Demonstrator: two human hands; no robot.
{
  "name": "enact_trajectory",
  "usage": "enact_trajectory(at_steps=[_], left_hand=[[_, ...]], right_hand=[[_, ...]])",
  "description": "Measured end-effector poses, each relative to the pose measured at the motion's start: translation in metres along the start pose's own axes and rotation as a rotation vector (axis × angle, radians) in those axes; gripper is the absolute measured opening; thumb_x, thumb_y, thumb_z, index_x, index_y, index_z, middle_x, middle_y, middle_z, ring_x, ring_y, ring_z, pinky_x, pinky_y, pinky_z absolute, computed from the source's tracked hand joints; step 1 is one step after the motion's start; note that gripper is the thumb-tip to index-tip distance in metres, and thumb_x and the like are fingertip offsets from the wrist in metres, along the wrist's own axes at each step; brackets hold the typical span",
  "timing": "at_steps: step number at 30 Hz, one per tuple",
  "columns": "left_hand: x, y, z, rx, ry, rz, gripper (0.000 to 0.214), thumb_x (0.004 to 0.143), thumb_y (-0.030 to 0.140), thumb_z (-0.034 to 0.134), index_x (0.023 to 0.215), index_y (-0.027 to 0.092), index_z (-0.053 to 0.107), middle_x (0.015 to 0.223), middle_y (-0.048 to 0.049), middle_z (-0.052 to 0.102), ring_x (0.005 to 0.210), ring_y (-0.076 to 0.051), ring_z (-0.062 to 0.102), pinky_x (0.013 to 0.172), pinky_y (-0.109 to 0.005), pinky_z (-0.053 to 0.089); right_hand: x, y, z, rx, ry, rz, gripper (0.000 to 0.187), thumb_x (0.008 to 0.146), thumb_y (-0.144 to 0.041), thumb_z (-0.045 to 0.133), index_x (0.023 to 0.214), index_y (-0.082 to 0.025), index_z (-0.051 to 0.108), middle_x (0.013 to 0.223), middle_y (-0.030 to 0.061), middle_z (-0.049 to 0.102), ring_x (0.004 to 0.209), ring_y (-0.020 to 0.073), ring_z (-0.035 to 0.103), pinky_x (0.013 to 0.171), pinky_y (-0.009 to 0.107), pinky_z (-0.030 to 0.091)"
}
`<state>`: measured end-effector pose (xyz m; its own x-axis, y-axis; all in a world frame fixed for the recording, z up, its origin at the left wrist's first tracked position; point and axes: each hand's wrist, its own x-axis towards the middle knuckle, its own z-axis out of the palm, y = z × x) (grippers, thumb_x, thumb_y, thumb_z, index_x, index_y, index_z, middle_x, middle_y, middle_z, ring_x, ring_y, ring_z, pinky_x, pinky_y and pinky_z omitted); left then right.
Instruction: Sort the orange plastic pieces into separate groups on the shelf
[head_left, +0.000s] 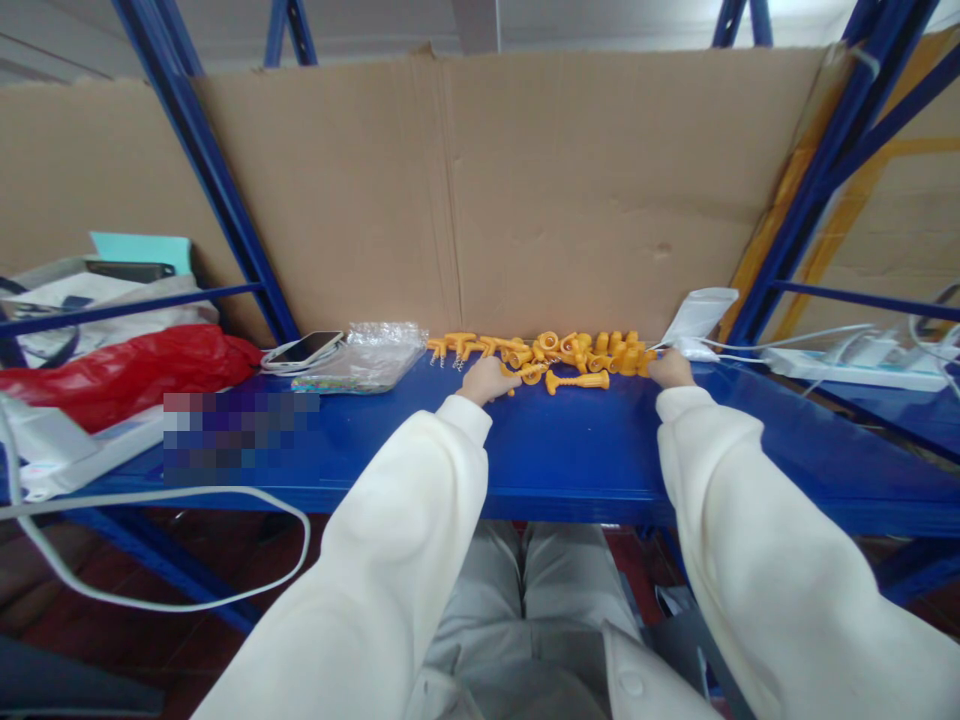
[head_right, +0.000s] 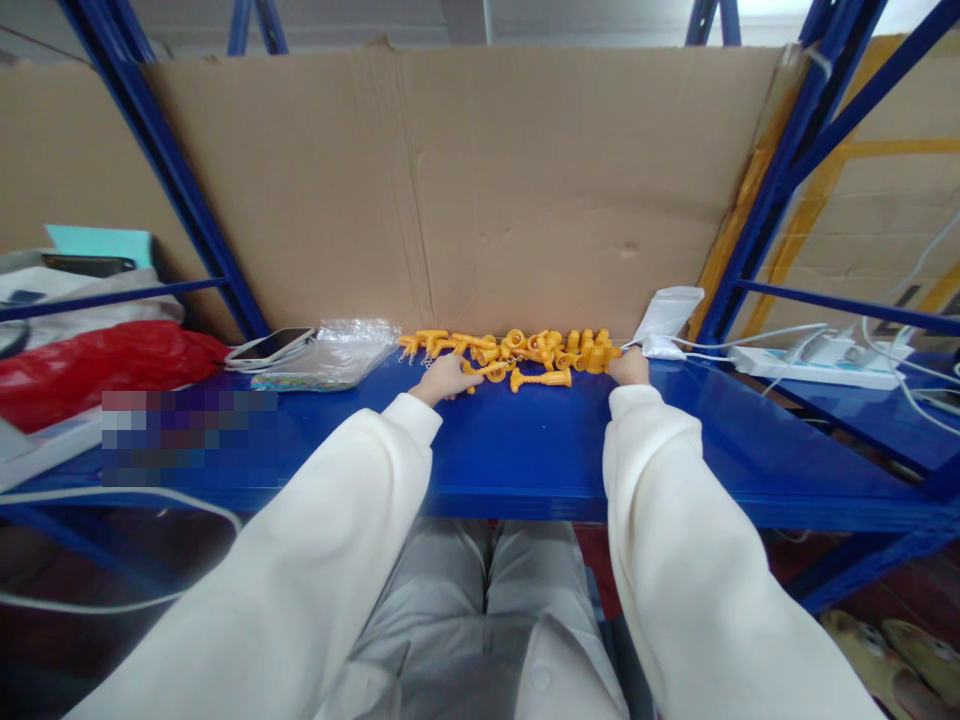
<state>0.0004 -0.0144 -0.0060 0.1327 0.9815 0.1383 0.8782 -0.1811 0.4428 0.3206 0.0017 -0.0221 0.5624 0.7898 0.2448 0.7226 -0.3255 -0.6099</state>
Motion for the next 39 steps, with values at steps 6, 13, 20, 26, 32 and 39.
enact_trajectory(at_steps=[6, 13, 20, 26, 32, 39], left_hand=[[0.001, -0.001, 0.001, -0.027, 0.007, 0.006, 0.022, 0.082, 0.039, 0.07, 0.081, 0.017, 0.07, 0.069, -0.0038, 0.074, 0.053, -0.015, 0.066, 0.055, -0.024, 0.051], [0.003, -0.004, 0.003, -0.057, 0.025, 0.046, 0.024, 0.083, 0.038, 0.07, 0.094, 0.017, 0.074, 0.08, -0.0055, 0.077, 0.054, -0.015, 0.066, 0.054, -0.023, 0.05], [0.006, -0.007, 0.006, -0.051, 0.055, 0.101, 0.031, 0.085, 0.035, 0.069, 0.109, 0.017, 0.073, 0.083, -0.0048, 0.077, 0.06, -0.016, 0.068, 0.059, -0.023, 0.05], [0.01, -0.007, 0.01, -0.014, 0.121, 0.166, 0.042, 0.083, 0.037, 0.072, 0.119, 0.014, 0.069, 0.102, -0.0096, 0.077, 0.089, -0.022, 0.073, 0.075, -0.026, 0.053], [0.012, -0.009, 0.012, 0.005, 0.19, 0.229, 0.049, 0.079, 0.033, 0.075, 0.124, 0.015, 0.068, 0.104, -0.0088, 0.077, 0.102, -0.025, 0.071, 0.084, -0.027, 0.052], [0.01, -0.007, 0.01, -0.035, 0.183, 0.263, 0.055, 0.079, 0.028, 0.073, 0.132, 0.017, 0.063, 0.088, -0.0041, 0.074, 0.09, -0.023, 0.072, 0.078, -0.027, 0.052]], right_hand=[[-0.008, -0.006, -0.003, 0.055, 0.026, 0.05, 0.044, 0.083, -0.004, 0.059, 0.126, -0.005, 0.059, 0.131, 0.0282, 0.064, 0.128, 0.0352, 0.062, 0.102, 0.04, 0.051], [-0.019, -0.011, -0.013, 0.085, 0.16, -0.003, 0.035, 0.089, -0.011, 0.053, 0.123, -0.006, 0.056, 0.128, 0.0308, 0.059, 0.125, 0.0337, 0.059, 0.099, 0.039, 0.047], [-0.027, -0.044, -0.017, 0.139, 0.251, -0.37, 0.025, 0.089, -0.013, 0.047, 0.107, -0.013, 0.065, 0.114, 0.0179, 0.068, 0.109, 0.0248, 0.063, 0.097, 0.033, 0.046], [-0.055, -0.073, 0.006, 0.274, -0.18, -0.657, 0.028, 0.092, -0.034, 0.055, 0.072, -0.019, 0.065, 0.081, 0.0069, 0.072, 0.083, 0.0213, 0.066, 0.081, 0.03, 0.048], [-0.066, -0.076, 0.026, 0.432, -0.575, -0.678, 0.034, 0.081, -0.045, 0.071, 0.061, -0.02, 0.062, 0.058, 0.0009, 0.062, 0.058, 0.0146, 0.057, 0.062, 0.027, 0.047], [-0.073, -0.077, 0.026, 0.471, -0.707, -0.672, 0.031, 0.077, -0.045, 0.076, 0.064, -0.018, 0.065, 0.058, 0.0007, 0.065, 0.051, 0.0098, 0.052, 0.052, 0.023, 0.045]])
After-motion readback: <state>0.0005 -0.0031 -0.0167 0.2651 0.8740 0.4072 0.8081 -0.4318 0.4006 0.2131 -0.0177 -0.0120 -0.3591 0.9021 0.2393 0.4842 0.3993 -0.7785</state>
